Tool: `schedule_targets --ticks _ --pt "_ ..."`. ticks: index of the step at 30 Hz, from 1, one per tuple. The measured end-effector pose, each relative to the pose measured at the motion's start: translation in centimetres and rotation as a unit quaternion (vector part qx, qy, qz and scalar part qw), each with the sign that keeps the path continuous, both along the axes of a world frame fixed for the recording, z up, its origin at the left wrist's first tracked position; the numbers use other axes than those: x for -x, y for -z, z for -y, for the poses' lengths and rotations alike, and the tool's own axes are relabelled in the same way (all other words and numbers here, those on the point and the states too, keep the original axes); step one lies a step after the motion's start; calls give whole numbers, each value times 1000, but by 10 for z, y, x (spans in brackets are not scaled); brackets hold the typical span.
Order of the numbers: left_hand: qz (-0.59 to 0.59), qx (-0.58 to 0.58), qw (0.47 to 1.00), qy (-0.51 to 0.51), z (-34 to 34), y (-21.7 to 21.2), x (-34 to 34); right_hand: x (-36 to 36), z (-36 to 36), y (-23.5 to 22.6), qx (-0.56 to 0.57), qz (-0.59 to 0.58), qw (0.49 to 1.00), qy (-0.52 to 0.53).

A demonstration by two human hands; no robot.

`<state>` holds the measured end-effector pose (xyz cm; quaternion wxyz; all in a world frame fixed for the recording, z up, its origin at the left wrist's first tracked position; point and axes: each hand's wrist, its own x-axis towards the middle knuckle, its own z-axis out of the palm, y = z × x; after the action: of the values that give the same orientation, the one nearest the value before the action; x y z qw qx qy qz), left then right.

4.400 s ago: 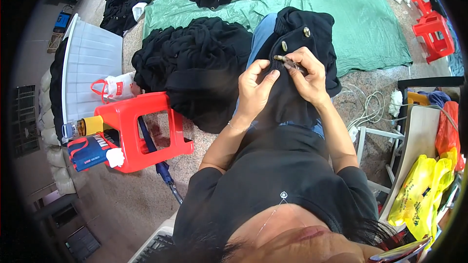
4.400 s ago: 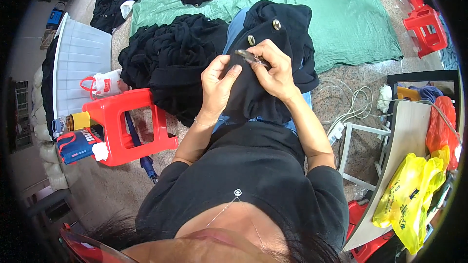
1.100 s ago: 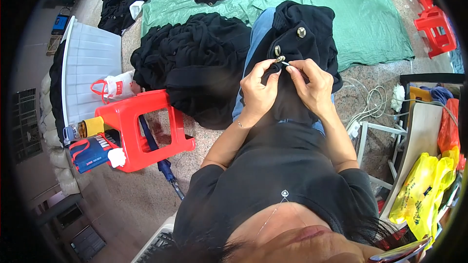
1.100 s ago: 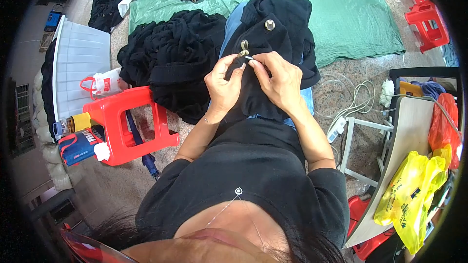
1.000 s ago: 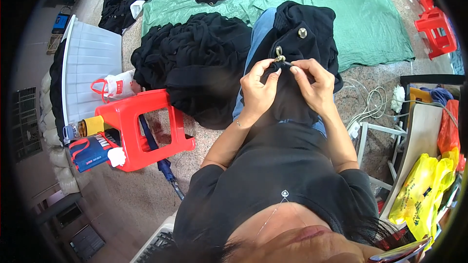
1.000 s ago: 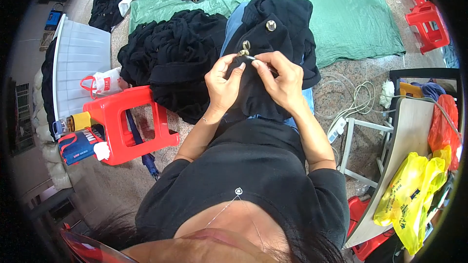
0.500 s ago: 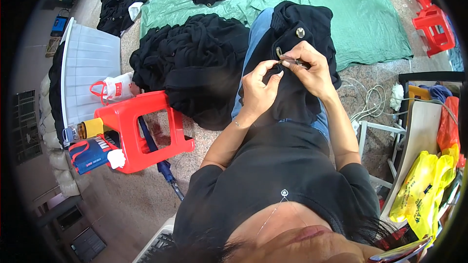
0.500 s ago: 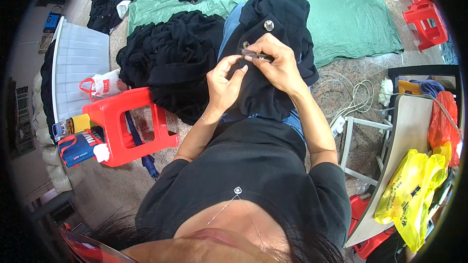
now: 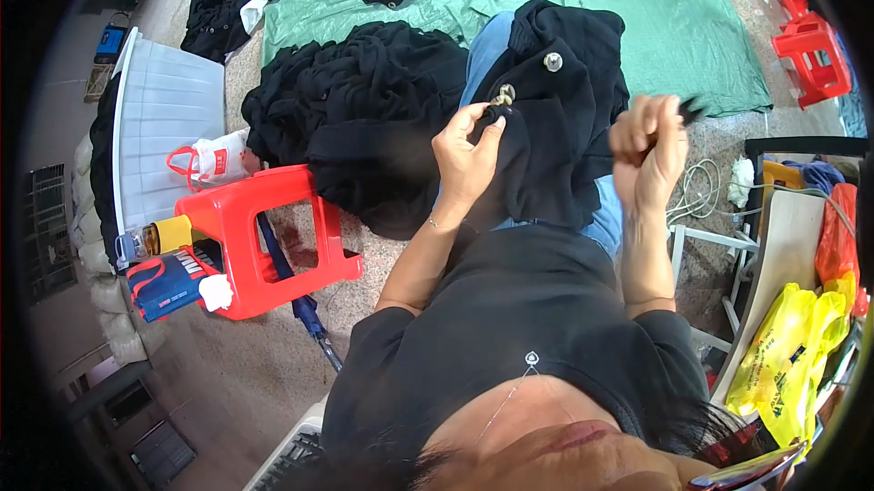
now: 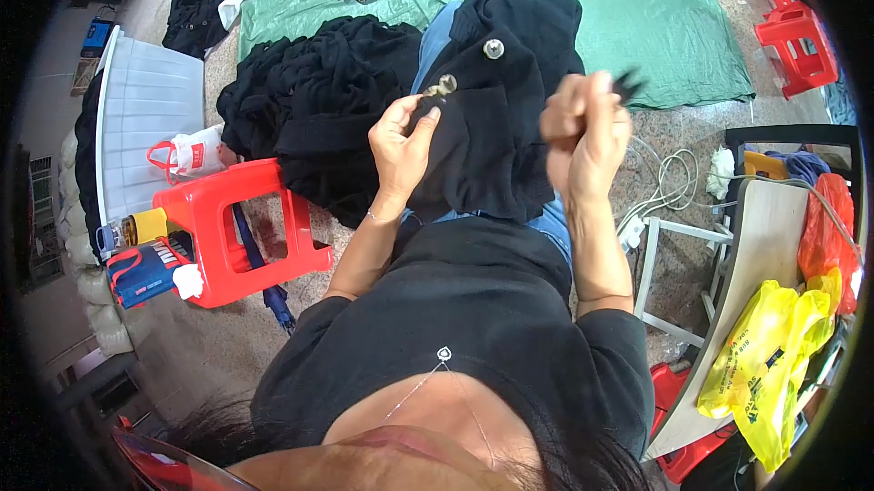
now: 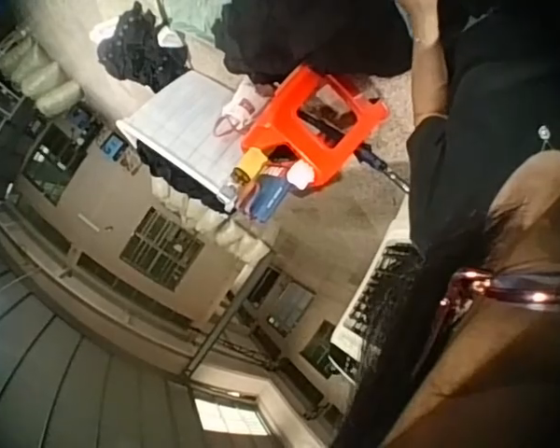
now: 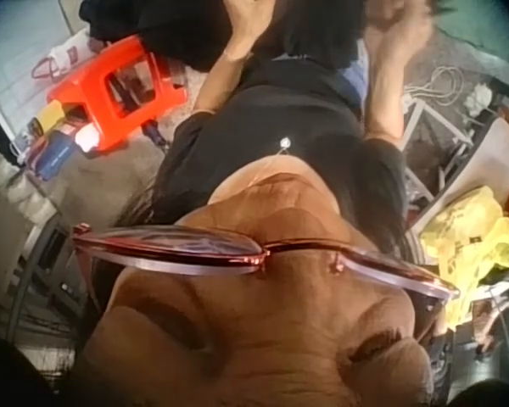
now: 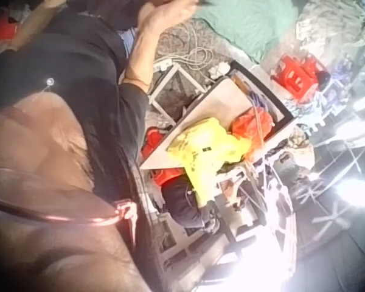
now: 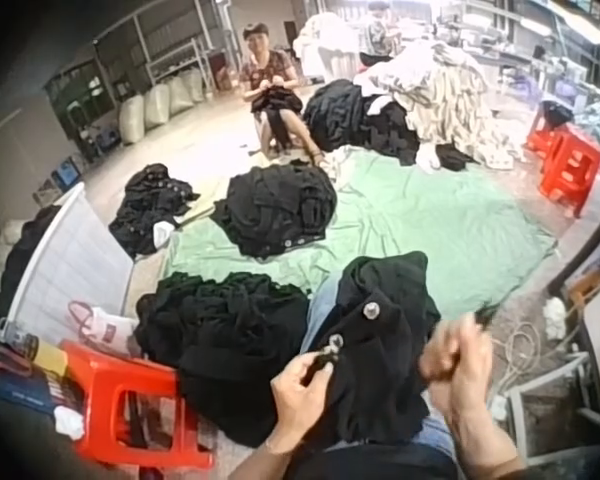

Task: Fastening gold buttons on black clothing items in a garment factory.

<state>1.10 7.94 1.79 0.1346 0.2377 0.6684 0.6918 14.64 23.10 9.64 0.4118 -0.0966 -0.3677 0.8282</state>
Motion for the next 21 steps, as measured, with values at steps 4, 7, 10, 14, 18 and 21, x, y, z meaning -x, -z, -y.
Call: schedule_targets --ticks 4,7,10,14,18,21 --pt "-2 -22 1000 13 -2 -2 -5 12 -40 41 -248 307 878 270" --pt "19 -15 999 24 -4 -11 -9 11 -24 50 -332 369 856 144" --pt "23 -12 999 31 -4 -11 -11 22 17 51 -248 291 924 13" --pt "24 -18 997 66 -3 -13 -12 39 31 54 -414 318 851 55" --pt "141 -13 975 172 13 -25 -2 45 3 61 -376 343 840 189" --pt "192 -25 965 177 16 -27 5 38 -9 52 -296 324 895 78"
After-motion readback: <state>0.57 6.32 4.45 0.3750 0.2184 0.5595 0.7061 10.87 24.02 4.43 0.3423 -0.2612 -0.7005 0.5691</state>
